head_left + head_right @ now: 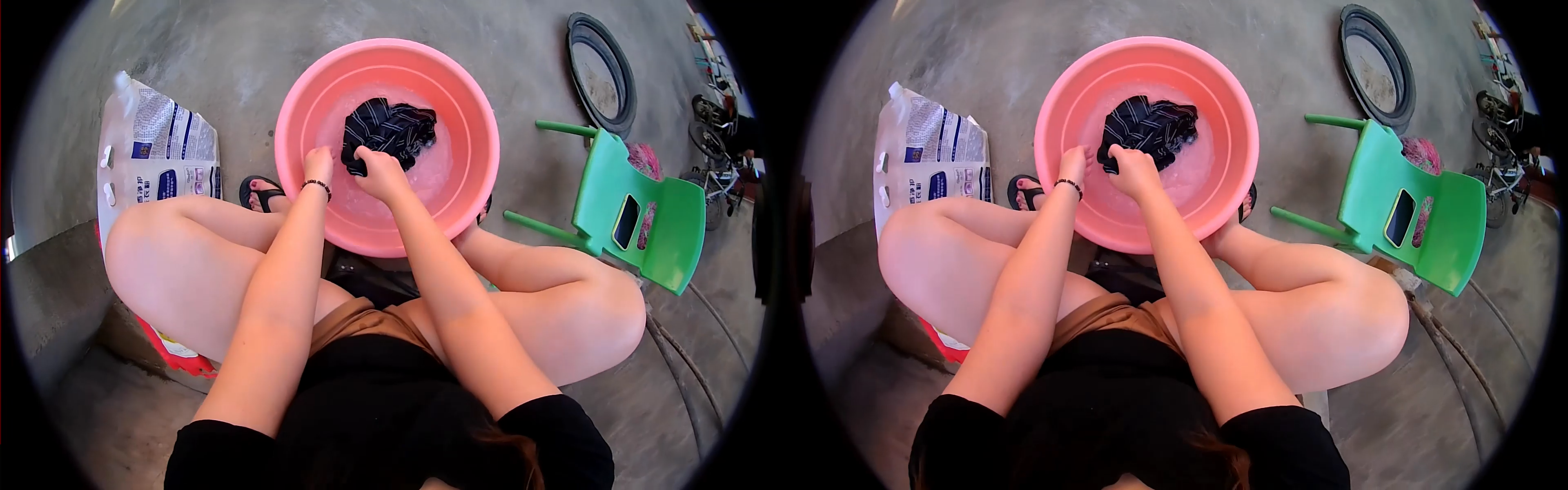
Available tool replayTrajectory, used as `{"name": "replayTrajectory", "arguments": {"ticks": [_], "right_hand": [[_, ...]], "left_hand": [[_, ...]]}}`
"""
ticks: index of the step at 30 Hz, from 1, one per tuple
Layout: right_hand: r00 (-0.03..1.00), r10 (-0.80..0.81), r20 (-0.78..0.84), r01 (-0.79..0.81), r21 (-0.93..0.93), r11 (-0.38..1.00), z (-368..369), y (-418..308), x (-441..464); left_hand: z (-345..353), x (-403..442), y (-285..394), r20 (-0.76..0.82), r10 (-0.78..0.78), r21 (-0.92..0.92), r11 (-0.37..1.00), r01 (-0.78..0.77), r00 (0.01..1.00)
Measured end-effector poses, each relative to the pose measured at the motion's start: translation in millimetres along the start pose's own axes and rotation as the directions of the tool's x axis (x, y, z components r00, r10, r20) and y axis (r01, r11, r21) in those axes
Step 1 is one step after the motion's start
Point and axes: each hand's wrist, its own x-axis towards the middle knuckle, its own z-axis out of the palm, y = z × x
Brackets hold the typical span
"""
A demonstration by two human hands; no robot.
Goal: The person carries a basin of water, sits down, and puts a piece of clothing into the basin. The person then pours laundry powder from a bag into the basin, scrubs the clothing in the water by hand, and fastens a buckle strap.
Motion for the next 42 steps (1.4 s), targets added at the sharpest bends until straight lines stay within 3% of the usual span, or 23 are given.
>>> {"name": "replayTrajectory", "arguments": {"ticks": [2, 4, 5, 6, 8, 10, 12, 13, 15, 16, 17, 19, 21, 23, 25, 28, 29, 32, 33, 36, 37, 40, 42], "right_hand": [[0.983, 0.060, 0.176, -0.061, -0.003, 0.998, 22.8, 5.3, -14.1], [0.887, 0.251, 0.387, -0.313, 0.106, 0.944, 42.6, 15.5, -20.6], [0.878, 0.274, 0.394, -0.374, 0.204, 0.905, 43.9, 18.3, -20.4], [0.901, 0.324, 0.289, -0.395, 0.237, 0.887, 44.0, 22.5, -19.7], [0.864, 0.502, 0.039, -0.503, 0.097, 0.859, 28.8, 31.0, -16.3], [0.822, 0.548, -0.156, -0.554, 0.006, 0.832, 20.9, 53.3, -18.1], [0.841, 0.511, -0.175, -0.528, -0.066, 0.847, 23.9, 84.1, -27.3], [0.877, 0.473, -0.080, -0.480, -0.131, 0.868, 26.7, 96.1, -34.8], [0.834, 0.494, 0.247, -0.444, -0.232, 0.866, 21.9, 83.5, -48.5], [0.771, 0.494, 0.401, -0.412, -0.276, 0.868, 19.2, 78.3, -52.3], [0.601, 0.532, 0.597, -0.364, -0.389, 0.846, 26.4, 80.6, -45.9], [0.816, 0.540, 0.208, -0.386, -0.501, 0.775, 37.9, 77.3, -64.6], [0.867, 0.487, -0.105, -0.464, -0.524, 0.714, 46.3, 78.5, -73.0], [0.621, 0.686, 0.379, -0.546, -0.419, 0.725, 41.2, 89.7, -59.7], [0.228, 0.673, 0.704, -0.590, -0.450, 0.670, 45.3, 109.2, -35.6], [0.709, 0.643, 0.289, -0.480, -0.471, 0.741, 12.1, 69.2, -42.7], [0.632, 0.626, 0.456, -0.445, -0.449, 0.775, 16.2, 73.1, -40.4], [0.436, 0.727, 0.531, -0.593, -0.438, 0.676, 26.3, 76.8, -39.0], [0.690, 0.695, 0.200, -0.585, -0.411, 0.699, 30.4, 66.8, -51.2], [0.648, 0.608, 0.458, -0.493, -0.357, 0.794, 23.9, 65.1, -55.2], [0.701, 0.605, 0.377, -0.525, -0.302, 0.796, 32.4, 72.8, -61.1], [0.683, 0.498, 0.534, -0.488, -0.173, 0.855, 56.6, 118.8, -72.1], [0.630, 0.587, 0.508, -0.722, 0.107, 0.683, 44.0, 111.5, -59.6]], "left_hand": [[-2.3, 9.0, -8.5, -0.004, 0.029, 0.029, 0.999, -0.029, 1.000], [-4.2, 12.8, -12.6, -0.017, 0.044, 0.053, 0.998, -0.043, 0.999], [-5.2, 14.5, -14.4, -0.009, 0.034, 0.079, 0.996, -0.033, 0.999], [-6.6, 15.6, -16.7, -0.001, 0.022, 0.104, 0.994, -0.022, 1.000], [-10.6, 27.5, -29.7, -0.011, 0.032, 0.181, 0.983, -0.030, 0.999], [-16.4, 56.0, -58.4, -0.042, 0.079, 0.286, 0.956, -0.064, 0.996], [-17.4, 52.9, -58.0, -0.021, 0.083, 0.377, 0.924, -0.069, 0.996], [-16.5, 50.9, -56.8, -0.008, 0.086, 0.419, 0.905, -0.074, 0.996], [-14.8, 46.3, -55.4, -0.004, 0.092, 0.447, 0.891, -0.080, 0.996], [-13.9, 45.0, -54.3, -0.002, 0.095, 0.460, 0.884, -0.083, 0.995], [-14.7, 48.5, -57.4, 0.002, 0.082, 0.473, 0.878, -0.073, 0.997], [-16.5, 55.6, -63.0, 0.011, 0.054, 0.499, 0.865, -0.052, 0.998], [-18.0, 66.6, -75.0, 0.017, 0.064, 0.466, 0.882, -0.065, 0.998], [-22.1, 68.7, -79.9, 0.023, 0.064, 0.477, 0.877, -0.067, 0.998], [-19.1, 58.5, -71.3, 0.038, 0.058, 0.523, 0.849, -0.070, 0.998], [-17.5, 46.3, -64.4, 0.070, 0.060, 0.562, 0.823, -0.089, 0.996], [-17.9, 50.7, -67.0, 0.053, 0.050, 0.576, 0.814, -0.071, 0.997], [-20.2, 57.0, -77.9, 0.043, 0.072, 0.538, 0.839, -0.084, 0.996], [-19.7, 57.8, -78.8, 0.048, 0.082, 0.535, 0.840, -0.095, 0.995], [-17.4, 50.6, -71.4, 0.077, 0.086, 0.509, 0.853, -0.113, 0.993], [-16.9, 40.8, -63.0, 0.099, 0.067, 0.493, 0.863, -0.108, 0.993], [-12.9, 25.5, -50.1, 0.186, 0.016, 0.549, 0.827, -0.118, 0.982], [-11.7, 13.1, -39.3, 0.284, -0.061, 0.606, 0.785, -0.130, 0.957]]}}
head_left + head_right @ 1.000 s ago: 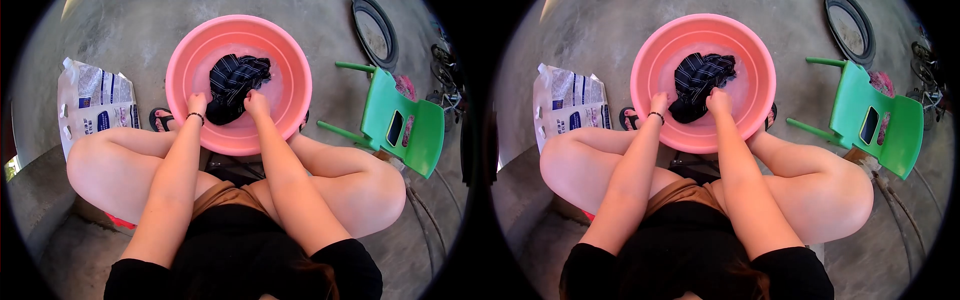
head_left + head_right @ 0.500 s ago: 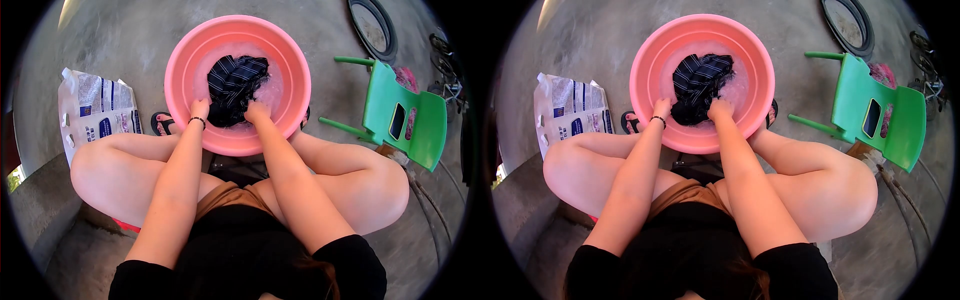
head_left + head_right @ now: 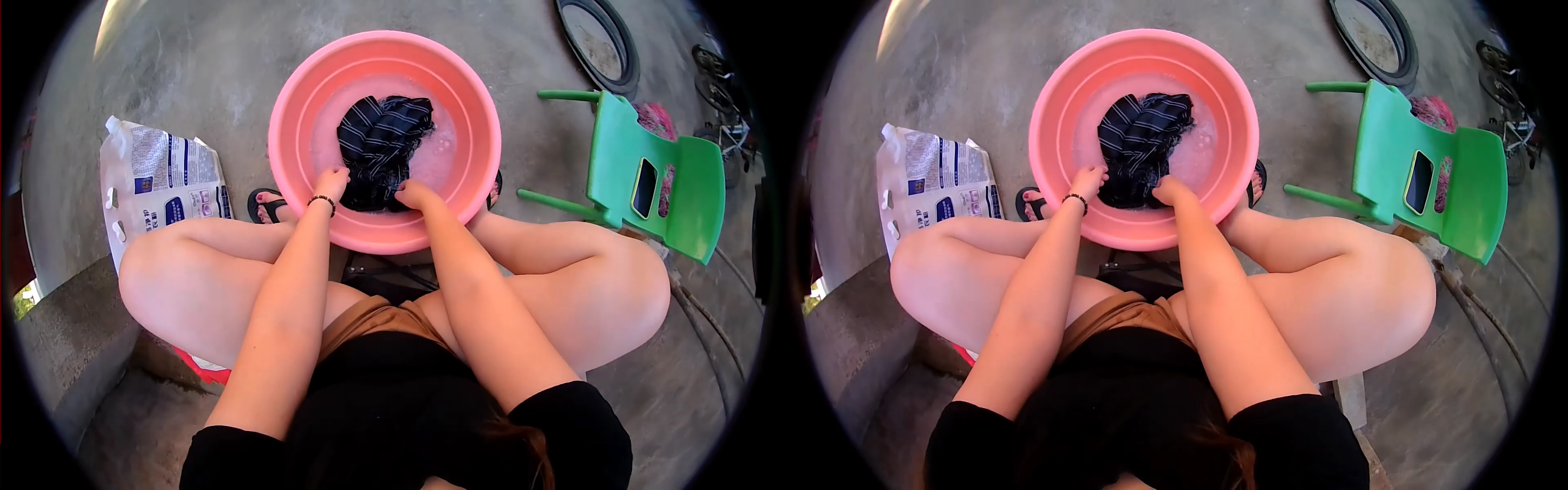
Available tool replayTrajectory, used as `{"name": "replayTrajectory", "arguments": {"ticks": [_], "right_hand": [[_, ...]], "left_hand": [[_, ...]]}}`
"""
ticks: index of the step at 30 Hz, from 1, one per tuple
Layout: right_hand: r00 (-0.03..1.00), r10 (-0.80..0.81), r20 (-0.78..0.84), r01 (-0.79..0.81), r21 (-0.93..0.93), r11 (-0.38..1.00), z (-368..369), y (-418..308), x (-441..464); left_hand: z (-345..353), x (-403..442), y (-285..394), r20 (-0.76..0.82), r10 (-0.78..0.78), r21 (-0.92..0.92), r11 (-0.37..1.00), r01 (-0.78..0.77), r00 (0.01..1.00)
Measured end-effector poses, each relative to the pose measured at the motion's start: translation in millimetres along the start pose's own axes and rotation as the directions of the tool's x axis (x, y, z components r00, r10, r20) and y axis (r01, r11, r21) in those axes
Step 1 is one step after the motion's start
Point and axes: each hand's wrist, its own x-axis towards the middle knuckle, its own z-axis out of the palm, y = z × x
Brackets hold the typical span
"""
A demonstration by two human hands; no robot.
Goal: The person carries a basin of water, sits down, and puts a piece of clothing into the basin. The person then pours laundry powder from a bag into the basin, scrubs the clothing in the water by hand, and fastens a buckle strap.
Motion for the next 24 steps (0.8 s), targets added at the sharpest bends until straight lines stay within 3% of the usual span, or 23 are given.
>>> {"name": "replayTrajectory", "arguments": {"ticks": [1, 2, 3, 4, 7, 10, 11, 14, 15, 18, 22, 23, 24], "right_hand": [[0.999, 0.051, -0.007, -0.049, 0.194, 0.980, -5.3, -10.5, -4.9], [0.972, -0.030, -0.232, 0.093, 0.269, 0.959, -12.4, -31.4, -17.1], [0.967, -0.034, -0.253, 0.121, 0.338, 0.933, -20.9, -46.5, -20.0], [0.961, -0.037, -0.274, 0.149, 0.402, 0.903, -32.0, -60.2, -21.9], [0.932, -0.225, -0.284, 0.318, 0.342, 0.884, -68.6, -105.8, -59.8], [0.858, -0.257, -0.445, 0.459, 0.438, 0.773, -87.3, -142.3, -118.6], [0.845, -0.302, -0.441, 0.509, 0.493, 0.705, -94.4, -142.3, -122.9], [0.806, -0.411, -0.426, 0.589, 0.637, 0.497, -114.5, -166.7, -166.3], [0.795, -0.439, -0.418, 0.602, 0.637, 0.482, -119.7, -178.6, -182.8], [0.760, -0.479, -0.440, 0.650, 0.537, 0.538, -130.9, -197.9, -216.5], [0.758, -0.467, -0.456, 0.652, 0.549, 0.523, -139.5, -205.1, -243.2], [0.762, -0.467, -0.448, 0.647, 0.541, 0.537, -142.5, -203.9, -247.4], [0.767, -0.466, -0.441, 0.642, 0.533, 0.551, -144.9, -203.6, -250.9]], "left_hand": [[-1.3, -9.9, 8.4, 0.093, -0.005, 0.028, 1.000, 0.002, 0.996], [-1.9, -18.8, 16.9, 0.186, -0.010, 0.054, 0.999, 0.000, 0.983], [-1.5, -22.5, 21.9, 0.242, -0.042, 0.088, 0.996, 0.021, 0.969], [0.2, -23.5, 20.6, 0.231, 0.027, 0.086, 0.995, -0.048, 0.973], [6.1, -29.0, 19.6, 0.189, 0.171, 0.115, 0.974, -0.195, 0.967], [4.4, -38.5, 28.5, 0.312, 0.308, -0.031, 0.949, -0.314, 0.899], [-0.3, -61.9, 49.1, 0.348, 0.321, -0.005, 0.940, -0.340, 0.881], [-2.0, -111.7, 92.4, 0.301, 0.268, -0.169, 0.960, -0.225, 0.915], [-2.8, -112.5, 96.7, 0.359, 0.286, -0.253, 0.946, -0.203, 0.888], [-5.1, -141.0, 119.8, 0.290, 0.388, -0.494, 0.844, -0.210, 0.875], [-29.1, -155.6, 136.5, 0.380, 0.360, -0.760, 0.647, 0.066, 0.852], [-32.7, -156.0, 138.2, 0.348, 0.412, -0.772, 0.636, 0.008, 0.842], [-35.9, -157.0, 140.4, 0.325, 0.445, -0.692, 0.713, -0.111, 0.835]]}}
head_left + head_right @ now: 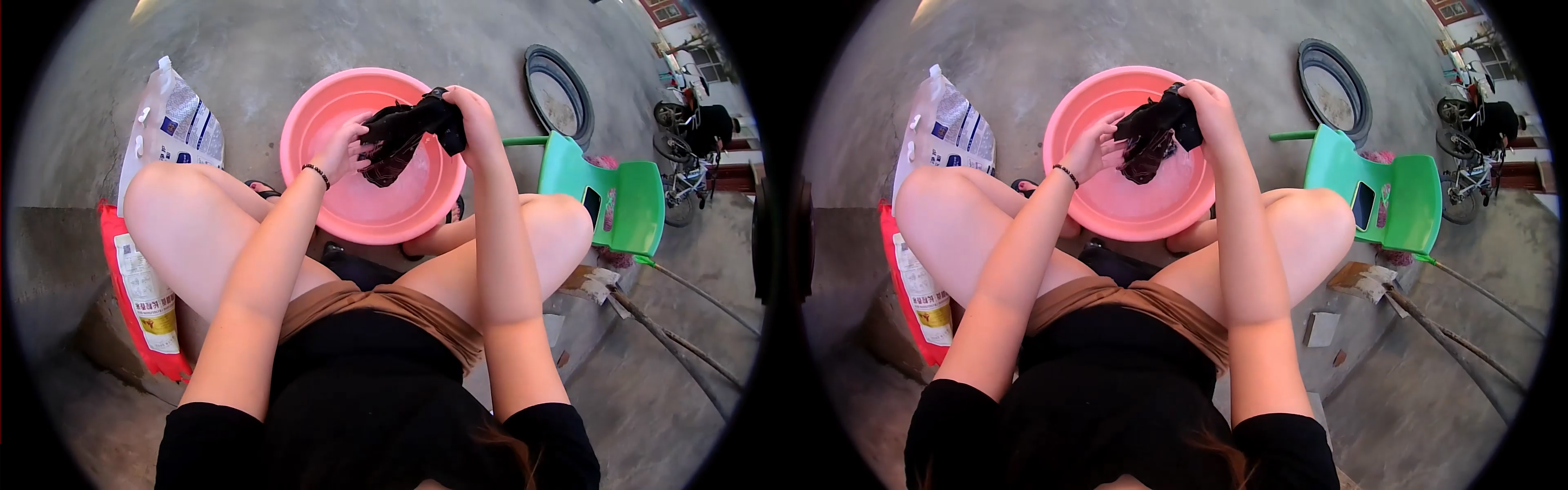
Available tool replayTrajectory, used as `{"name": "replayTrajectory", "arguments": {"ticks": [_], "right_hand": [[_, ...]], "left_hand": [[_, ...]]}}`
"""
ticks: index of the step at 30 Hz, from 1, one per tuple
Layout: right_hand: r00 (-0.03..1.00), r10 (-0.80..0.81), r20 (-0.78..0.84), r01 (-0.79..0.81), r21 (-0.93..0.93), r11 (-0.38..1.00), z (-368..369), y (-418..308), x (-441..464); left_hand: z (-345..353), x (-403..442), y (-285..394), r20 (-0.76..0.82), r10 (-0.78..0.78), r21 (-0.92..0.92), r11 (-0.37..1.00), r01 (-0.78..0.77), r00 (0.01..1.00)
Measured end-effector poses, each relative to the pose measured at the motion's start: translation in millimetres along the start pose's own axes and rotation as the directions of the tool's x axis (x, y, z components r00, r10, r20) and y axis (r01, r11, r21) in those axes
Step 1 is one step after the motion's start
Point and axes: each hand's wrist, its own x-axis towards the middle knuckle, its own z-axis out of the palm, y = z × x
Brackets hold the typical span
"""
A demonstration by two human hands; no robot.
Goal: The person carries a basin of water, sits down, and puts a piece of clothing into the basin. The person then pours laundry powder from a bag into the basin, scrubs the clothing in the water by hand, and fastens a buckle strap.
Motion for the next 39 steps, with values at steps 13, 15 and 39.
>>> {"name": "replayTrajectory", "arguments": {"ticks": [13, 15, 39], "right_hand": [[0.992, -0.066, 0.108, 0.062, 0.038, 0.997, -11.1, -17.2, -23.4], [0.996, -0.035, 0.084, 0.036, -0.009, 0.999, -16.8, -17.8, -25.5], [0.993, 0.085, -0.087, -0.116, -0.449, 0.886, -34.5, 19.8, 1.7]], "left_hand": [[0.2, 1.3, 31.4, 0.056, 0.242, 0.753, 0.627, -0.200, 0.969], [6.0, -7.1, 48.4, -0.054, 0.247, 0.670, 0.727, -0.149, 0.967], [12.3, -34.7, 78.3, -0.071, 0.264, 0.572, 0.801, -0.178, 0.962]]}}
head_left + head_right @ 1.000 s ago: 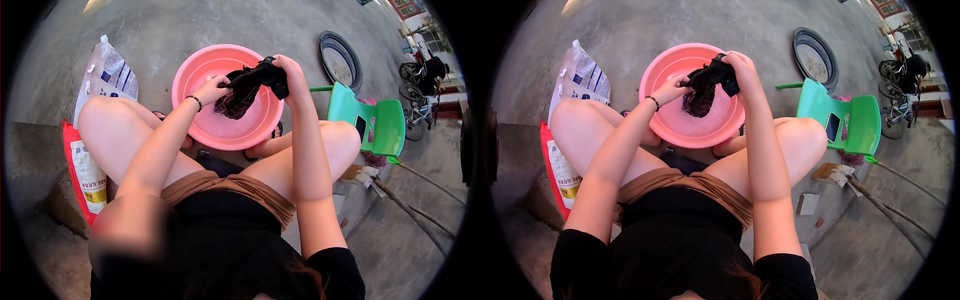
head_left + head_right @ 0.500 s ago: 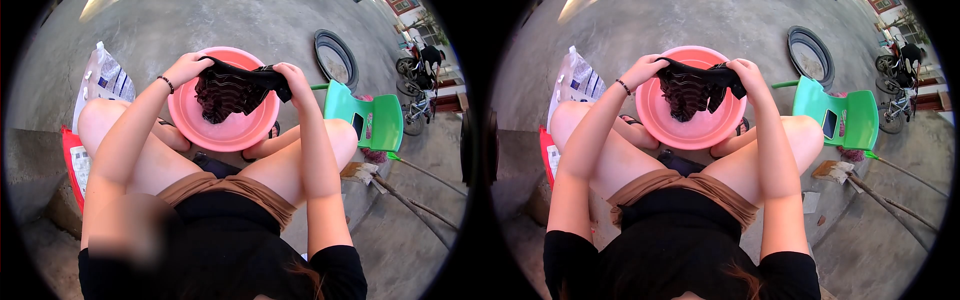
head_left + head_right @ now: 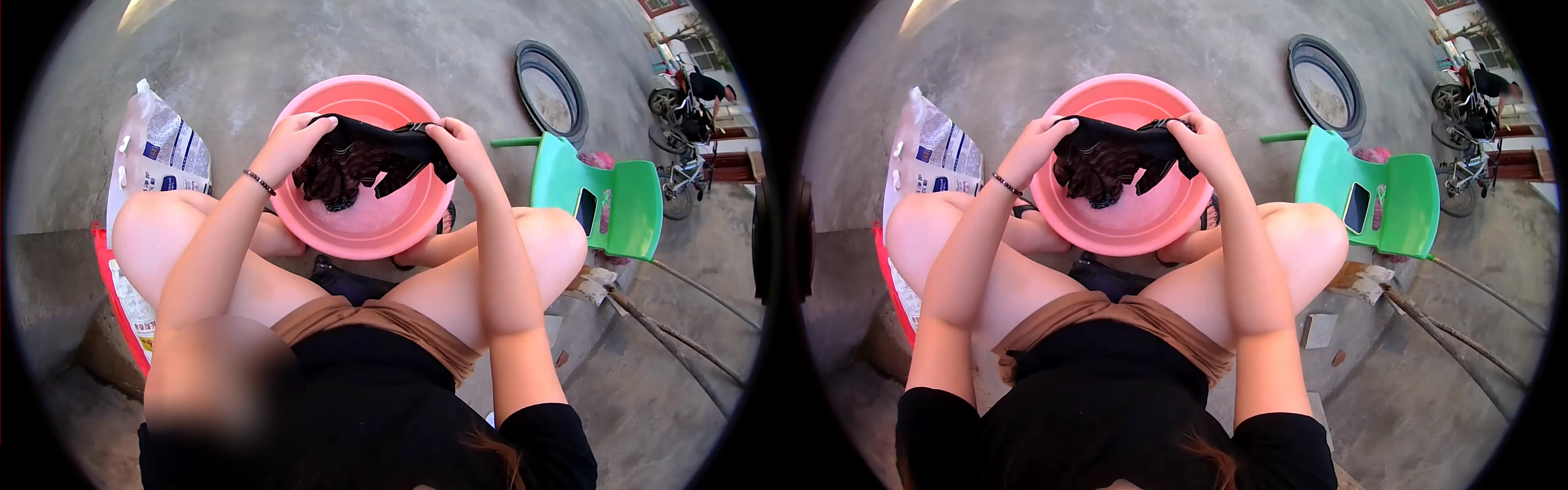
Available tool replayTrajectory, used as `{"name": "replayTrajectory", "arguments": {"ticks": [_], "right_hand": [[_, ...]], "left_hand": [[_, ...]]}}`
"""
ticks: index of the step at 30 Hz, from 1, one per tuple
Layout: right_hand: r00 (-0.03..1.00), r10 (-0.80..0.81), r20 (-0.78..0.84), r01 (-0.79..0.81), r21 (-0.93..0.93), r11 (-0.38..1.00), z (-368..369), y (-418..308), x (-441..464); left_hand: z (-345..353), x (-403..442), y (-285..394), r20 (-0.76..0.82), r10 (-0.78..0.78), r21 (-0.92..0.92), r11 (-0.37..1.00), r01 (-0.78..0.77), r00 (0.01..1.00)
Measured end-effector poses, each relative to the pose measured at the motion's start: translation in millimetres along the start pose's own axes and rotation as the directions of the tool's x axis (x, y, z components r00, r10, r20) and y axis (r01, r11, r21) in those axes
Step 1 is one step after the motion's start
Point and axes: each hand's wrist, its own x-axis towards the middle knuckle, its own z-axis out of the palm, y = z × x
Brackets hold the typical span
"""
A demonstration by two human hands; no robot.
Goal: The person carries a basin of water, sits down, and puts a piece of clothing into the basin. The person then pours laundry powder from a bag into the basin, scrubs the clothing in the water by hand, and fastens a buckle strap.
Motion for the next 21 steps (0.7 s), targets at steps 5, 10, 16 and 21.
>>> {"name": "replayTrajectory", "arguments": {"ticks": [5, 10, 16, 21], "right_hand": [[0.993, -0.111, 0.032, 0.115, -0.202, 0.973, 13.2, 11.0, 5.2], [0.990, -0.134, 0.034, 0.138, -0.284, 0.949, 19.6, 14.1, 6.7], [0.993, -0.100, 0.062, 0.111, -0.205, 0.973, 20.0, 10.7, 4.2], [0.992, -0.107, 0.062, 0.116, -0.173, 0.978, 19.6, 9.9, 0.8]], "left_hand": [[0.0, 1.0, -3.6, -0.009, -0.010, -0.068, 0.998, 0.009, 1.000], [-1.1, 3.3, -6.0, -0.035, -0.002, -0.155, 0.988, -0.004, 0.999], [-3.5, 2.6, -6.5, -0.015, 0.013, -0.200, 0.980, -0.016, 1.000], [-4.7, 3.7, -10.7, -0.014, -0.010, -0.200, 0.980, 0.007, 1.000]]}}
